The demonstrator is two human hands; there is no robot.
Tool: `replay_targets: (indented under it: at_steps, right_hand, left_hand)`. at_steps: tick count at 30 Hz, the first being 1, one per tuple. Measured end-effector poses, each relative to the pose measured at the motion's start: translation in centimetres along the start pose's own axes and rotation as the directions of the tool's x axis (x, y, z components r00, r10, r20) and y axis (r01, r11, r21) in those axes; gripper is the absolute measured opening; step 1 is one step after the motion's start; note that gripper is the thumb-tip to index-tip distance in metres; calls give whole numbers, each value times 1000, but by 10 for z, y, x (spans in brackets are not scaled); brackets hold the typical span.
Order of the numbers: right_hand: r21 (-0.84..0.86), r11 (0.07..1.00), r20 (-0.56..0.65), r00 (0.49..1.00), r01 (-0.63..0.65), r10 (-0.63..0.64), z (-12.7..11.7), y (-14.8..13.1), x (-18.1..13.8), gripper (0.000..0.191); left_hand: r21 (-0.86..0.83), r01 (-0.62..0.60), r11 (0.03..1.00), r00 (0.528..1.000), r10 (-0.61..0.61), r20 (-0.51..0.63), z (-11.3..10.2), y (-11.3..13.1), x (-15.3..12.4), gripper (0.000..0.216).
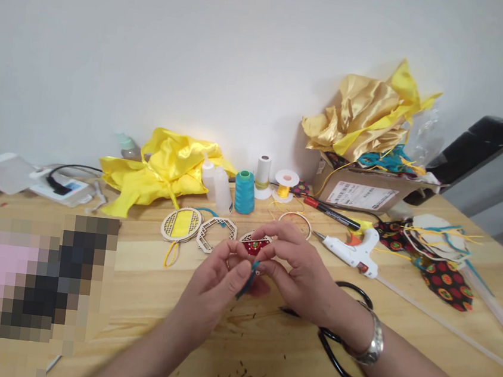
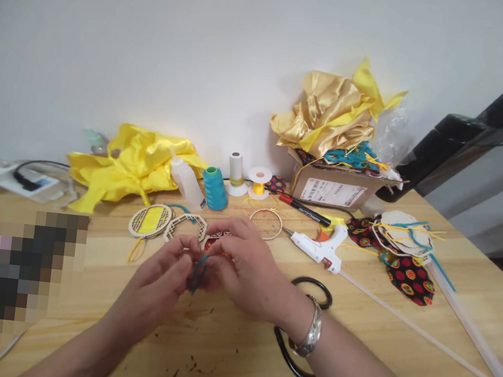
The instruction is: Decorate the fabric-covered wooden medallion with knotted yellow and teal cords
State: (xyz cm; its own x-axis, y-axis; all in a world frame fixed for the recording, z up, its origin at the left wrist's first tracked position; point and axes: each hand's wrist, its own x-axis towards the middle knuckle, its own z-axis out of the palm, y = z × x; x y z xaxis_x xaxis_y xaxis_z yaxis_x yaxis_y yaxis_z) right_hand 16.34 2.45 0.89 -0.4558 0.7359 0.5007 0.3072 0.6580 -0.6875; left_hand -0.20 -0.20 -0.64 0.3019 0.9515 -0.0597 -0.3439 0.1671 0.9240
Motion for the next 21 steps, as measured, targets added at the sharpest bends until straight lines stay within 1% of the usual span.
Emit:
replay_targets:
  at_steps: [3,7,11,17,21]
  right_hand:
    - [-10,1000,-6,1000,-29,29,2,2,0,14]
    - [-19,999,-8,999,-47,47,3,5,0,14]
    - [-25,998,-7,998,-65,65,4,5,-2,13]
    - [-21,997,-4,997,-73,73,4,4,-2,14]
    - [-18,997,-13,998,-69,69,4,3,-2,13]
  left_hand:
    - [88,103,991,995,-102,-15,1,1,-1,20]
    - [196,158,968,986,-145,-82,0,2,-1,18]
    - [212,164,963,983,-140,-122,1,1,0,17]
    - [156,146,977,978,-118,-172,4,2,2,19]
    - [155,143,978,979,-116,-170,3,1,0,23]
